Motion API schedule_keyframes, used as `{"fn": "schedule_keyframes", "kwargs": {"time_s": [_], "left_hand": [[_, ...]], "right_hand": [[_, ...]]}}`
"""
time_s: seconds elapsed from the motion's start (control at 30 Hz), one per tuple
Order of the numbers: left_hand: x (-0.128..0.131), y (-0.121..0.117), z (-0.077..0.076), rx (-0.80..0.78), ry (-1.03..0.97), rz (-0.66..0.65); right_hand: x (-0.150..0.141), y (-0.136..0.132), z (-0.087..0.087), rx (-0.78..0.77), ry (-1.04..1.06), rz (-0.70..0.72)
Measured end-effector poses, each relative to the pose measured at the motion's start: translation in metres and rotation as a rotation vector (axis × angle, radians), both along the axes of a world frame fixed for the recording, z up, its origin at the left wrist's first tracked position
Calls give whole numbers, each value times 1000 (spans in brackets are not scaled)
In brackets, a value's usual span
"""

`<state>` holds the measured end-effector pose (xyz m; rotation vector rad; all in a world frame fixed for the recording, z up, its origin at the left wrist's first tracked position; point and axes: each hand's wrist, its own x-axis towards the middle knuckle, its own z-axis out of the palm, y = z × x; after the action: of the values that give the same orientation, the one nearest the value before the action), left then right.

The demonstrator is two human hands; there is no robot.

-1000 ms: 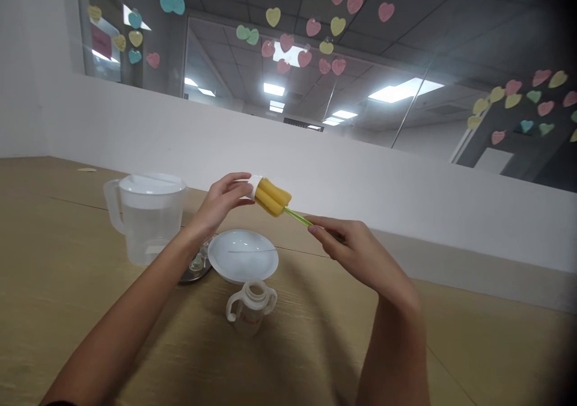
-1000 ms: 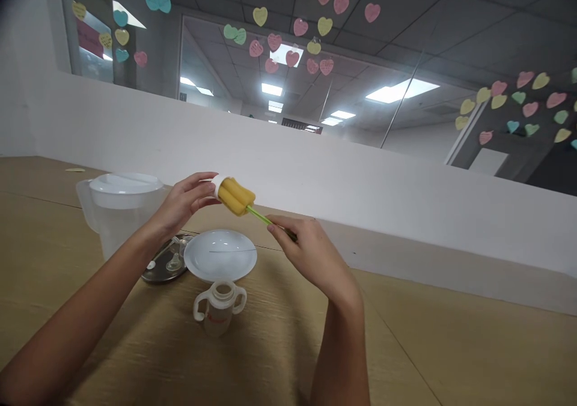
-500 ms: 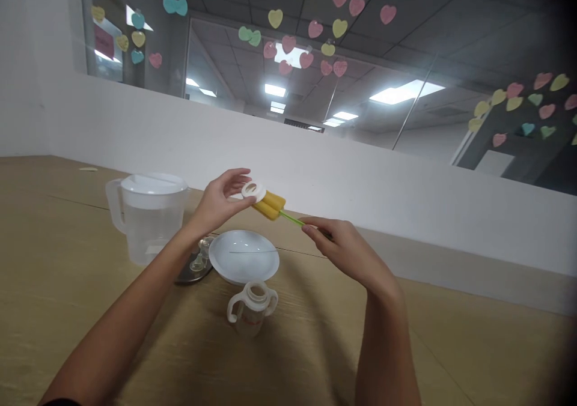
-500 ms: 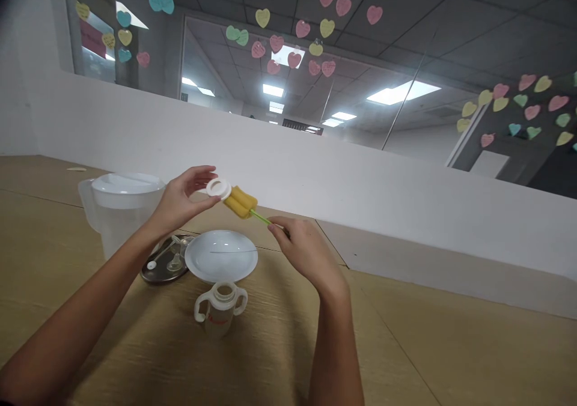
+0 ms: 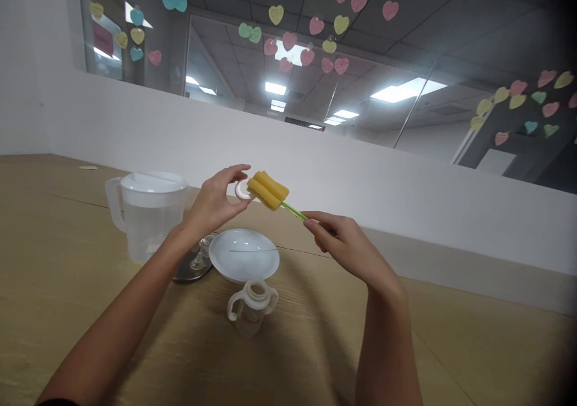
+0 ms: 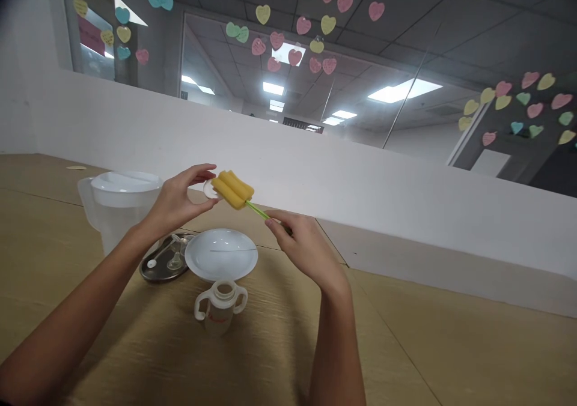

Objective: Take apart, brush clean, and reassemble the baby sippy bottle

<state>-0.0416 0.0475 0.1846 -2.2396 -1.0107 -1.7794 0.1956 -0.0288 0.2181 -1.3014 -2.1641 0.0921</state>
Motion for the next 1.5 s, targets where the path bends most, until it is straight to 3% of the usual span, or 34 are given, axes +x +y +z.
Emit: {"fn": "schedule_keyframes", "kwargs": {"time_s": [0.23,0.4,0.47,0.63,0.93,1.13,1.33,1.5], "left_hand": [[2,-3,1,-9,50,-3],[3,-4,1,-15,86,17],[3,-4,2,-16,83,27],[3,-4,2,-16,75,13],[0,-2,2,-19,30,41],[-5,-4,5,-51,6,48],[-5,-1,3,-29,-1,-1],[-6,-1,3,-33,8,16]], "right_hand": [[-3,1,1,-40,-34,68],[0,10,-4,171,25,-178],[2,10,-3,199,62,-212],[1,5,0,-16,-19,33],[-19,1,-8,184,-46,-72],[-25,2,-7,99,-17,49],[-20,9,-8,218,100,-119],[-17,6,-6,74,20,20]]}}
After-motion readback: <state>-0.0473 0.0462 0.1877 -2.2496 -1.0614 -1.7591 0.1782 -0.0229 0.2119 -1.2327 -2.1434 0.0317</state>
